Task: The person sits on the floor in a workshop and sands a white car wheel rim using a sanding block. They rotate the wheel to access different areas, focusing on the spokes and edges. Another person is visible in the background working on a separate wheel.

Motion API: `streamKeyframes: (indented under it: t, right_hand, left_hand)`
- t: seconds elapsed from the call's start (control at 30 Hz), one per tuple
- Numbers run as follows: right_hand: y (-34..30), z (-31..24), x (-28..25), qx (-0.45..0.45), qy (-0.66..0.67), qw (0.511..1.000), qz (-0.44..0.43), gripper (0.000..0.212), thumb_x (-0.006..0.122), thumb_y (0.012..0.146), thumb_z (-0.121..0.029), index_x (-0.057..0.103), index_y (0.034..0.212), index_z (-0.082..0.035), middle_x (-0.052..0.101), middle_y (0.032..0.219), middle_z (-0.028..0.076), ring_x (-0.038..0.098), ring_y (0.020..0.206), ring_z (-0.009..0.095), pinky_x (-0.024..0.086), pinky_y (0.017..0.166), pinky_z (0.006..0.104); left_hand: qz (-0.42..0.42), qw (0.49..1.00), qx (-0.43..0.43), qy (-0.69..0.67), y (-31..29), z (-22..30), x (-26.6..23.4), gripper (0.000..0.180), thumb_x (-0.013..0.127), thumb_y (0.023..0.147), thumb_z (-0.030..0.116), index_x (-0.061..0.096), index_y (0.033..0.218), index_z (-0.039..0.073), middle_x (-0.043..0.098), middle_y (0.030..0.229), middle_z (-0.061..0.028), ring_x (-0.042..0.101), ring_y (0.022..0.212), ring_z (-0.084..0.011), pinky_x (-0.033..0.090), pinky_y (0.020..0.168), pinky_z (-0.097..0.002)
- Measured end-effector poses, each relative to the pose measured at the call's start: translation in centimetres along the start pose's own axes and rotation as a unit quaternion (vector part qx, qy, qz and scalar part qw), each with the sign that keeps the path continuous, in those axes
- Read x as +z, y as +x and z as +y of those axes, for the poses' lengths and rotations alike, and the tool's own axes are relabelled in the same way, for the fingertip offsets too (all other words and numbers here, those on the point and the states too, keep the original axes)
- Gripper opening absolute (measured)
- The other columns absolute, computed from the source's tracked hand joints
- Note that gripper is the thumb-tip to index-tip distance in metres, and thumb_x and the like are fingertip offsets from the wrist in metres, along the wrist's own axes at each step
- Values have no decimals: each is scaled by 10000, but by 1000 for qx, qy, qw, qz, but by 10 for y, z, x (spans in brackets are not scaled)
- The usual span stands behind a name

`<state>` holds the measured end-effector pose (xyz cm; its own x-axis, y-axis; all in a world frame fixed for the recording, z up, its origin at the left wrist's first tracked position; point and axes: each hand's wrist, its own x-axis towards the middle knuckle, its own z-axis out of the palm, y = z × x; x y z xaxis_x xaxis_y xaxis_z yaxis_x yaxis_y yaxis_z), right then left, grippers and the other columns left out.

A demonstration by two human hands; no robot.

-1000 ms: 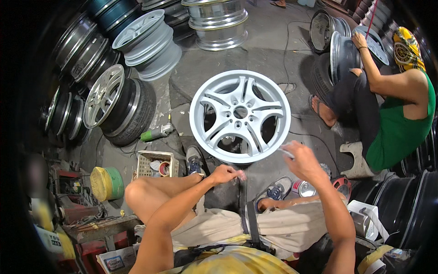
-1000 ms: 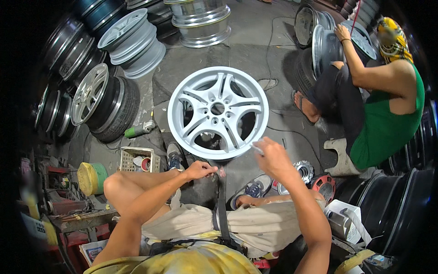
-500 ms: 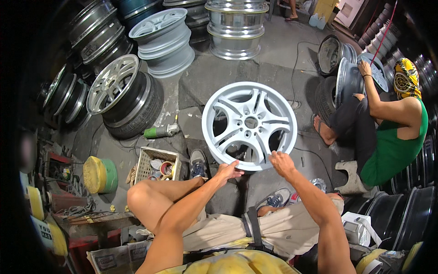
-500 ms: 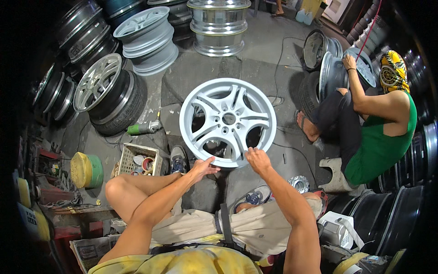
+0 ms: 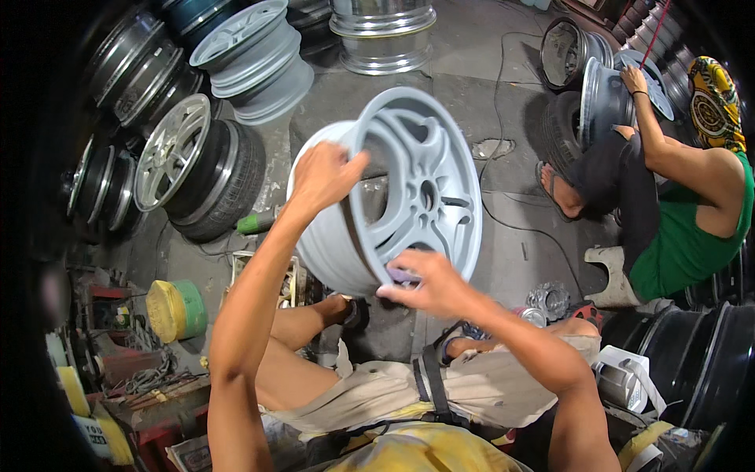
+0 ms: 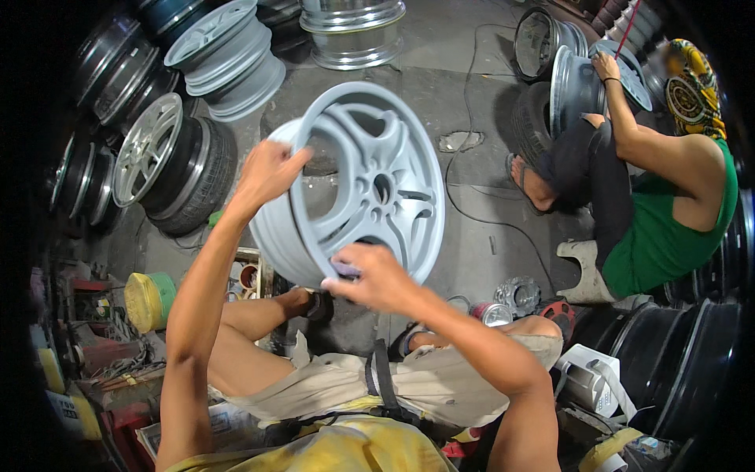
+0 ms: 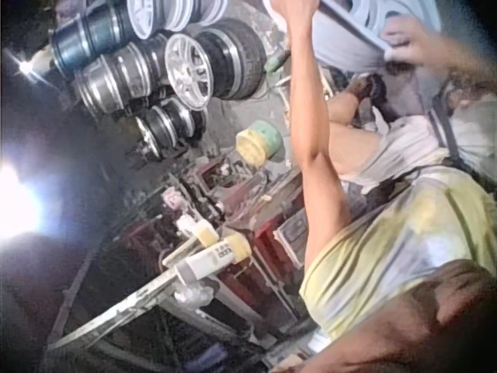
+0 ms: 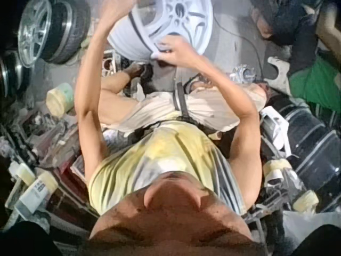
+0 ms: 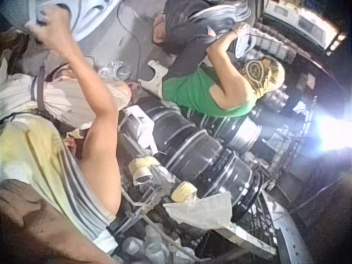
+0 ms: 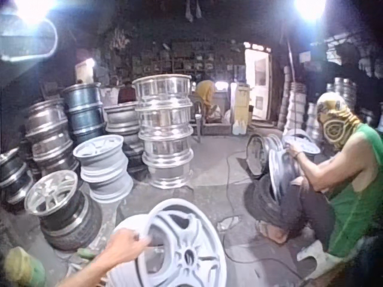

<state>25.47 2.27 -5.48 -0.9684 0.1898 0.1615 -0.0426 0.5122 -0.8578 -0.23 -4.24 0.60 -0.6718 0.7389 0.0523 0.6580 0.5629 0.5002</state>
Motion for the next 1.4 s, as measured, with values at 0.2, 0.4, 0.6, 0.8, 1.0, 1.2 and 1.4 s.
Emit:
streamKeyframes:
  t: [0.2,0.4,0.6,0.8,1.0,1.2,1.4]
  right_hand:
    - [-76,43,-155,250,-194,944,96,335,775,891,-266,745,1102,-8,740,1076,192,722,954,308,552,875,374]
    - [-216,43,-233,289,-141,894,311,324,730,935,-202,716,1158,33,744,981,105,686,862,151,528,772,302]
    - [-295,80,-159,367,-56,840,395,313,721,940,-207,727,1143,32,747,965,111,698,829,145,536,764,303]
    - [-332,99,-102,317,-45,895,312,308,676,893,-162,712,1148,7,742,1026,207,722,993,303,535,866,377]
    - [-331,84,-91,343,-57,888,302,310,674,889,-170,711,1139,9,738,1032,213,717,993,321,535,865,387]
    - [-325,84,-75,381,-63,875,293,312,673,885,-178,711,1131,11,734,1037,220,713,993,340,535,865,396]
    - [-320,92,-60,395,-60,878,265,314,671,882,-186,710,1122,12,730,1042,226,708,992,359,535,864,406]
  left_hand:
    - [-13,997,57,39,85,104,35,455,635,831,406,754,961,-13,727,1007,-271,703,991,-437,544,894,-503]
    - [-45,987,33,148,125,132,47,560,621,867,515,716,1181,62,700,1192,-252,664,1136,-428,516,977,-505]
    - [111,982,92,122,100,103,75,411,621,852,213,629,1191,-19,689,1138,-281,650,1117,-458,497,999,-506]
    - [114,986,115,-46,105,105,90,398,596,826,149,658,1179,-25,685,1105,-306,633,1103,-484,475,999,-508]
    - [108,989,91,-40,129,97,81,379,595,795,174,726,1116,19,713,1112,-270,655,1114,-444,487,1003,-484]
    - [104,992,21,-73,149,84,77,433,613,753,181,751,1143,55,721,1132,-253,665,1133,-416,497,1011,-446]
    - [95,995,-6,-42,148,71,68,466,624,793,241,735,1225,107,743,1103,-210,705,1069,-368,518,975,-417]
